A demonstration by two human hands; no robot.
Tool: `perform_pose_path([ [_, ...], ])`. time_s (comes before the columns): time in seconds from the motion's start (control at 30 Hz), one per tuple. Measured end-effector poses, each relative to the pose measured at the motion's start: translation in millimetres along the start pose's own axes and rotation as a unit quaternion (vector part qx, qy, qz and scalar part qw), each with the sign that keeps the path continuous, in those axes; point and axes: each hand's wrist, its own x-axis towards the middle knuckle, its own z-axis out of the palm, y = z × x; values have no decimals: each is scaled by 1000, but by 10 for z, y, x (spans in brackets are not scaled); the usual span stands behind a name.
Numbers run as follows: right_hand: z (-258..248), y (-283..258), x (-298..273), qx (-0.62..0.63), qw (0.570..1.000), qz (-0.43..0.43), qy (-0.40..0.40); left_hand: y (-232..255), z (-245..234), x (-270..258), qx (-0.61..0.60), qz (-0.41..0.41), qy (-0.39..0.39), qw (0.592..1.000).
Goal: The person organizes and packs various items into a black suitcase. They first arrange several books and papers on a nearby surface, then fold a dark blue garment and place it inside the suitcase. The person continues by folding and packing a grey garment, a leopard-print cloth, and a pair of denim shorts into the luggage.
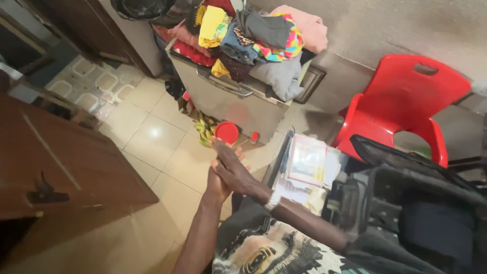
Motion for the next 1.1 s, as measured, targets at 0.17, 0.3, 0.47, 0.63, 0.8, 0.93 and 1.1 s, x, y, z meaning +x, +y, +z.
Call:
perform_pose_path([
  [0.17, -100, 443, 729, -153, 988, 11, -17, 604, 337, 388, -1, 36, -51, 998],
  [0.3, -277, 1083, 1057, -225, 970, 80, 54, 879, 243, 798, 37, 11, -125, 991],
  [0.47, -928, 1840, 1434, -379, 914, -142, 31, 1094, 8, 1666, 275, 55, -46, 959],
  [0.63, -1558, 1497, 2260, -252, 928, 234, 146, 1784, 299, 2131, 593, 128, -23, 794],
  [0.8, -1892, 1397, 3249, -321, 890, 170, 275, 2352, 694, 2509, 648, 148, -74, 743],
  [0.93, -1984, 1686, 3801, -379, 838, 169, 355, 2445, 656, 2903, 655, 205, -124, 717],
  [1.1, -2066, 2004, 4063, -403, 808, 221, 368, 2575, 789, 3304, 644, 159, -141, 735],
])
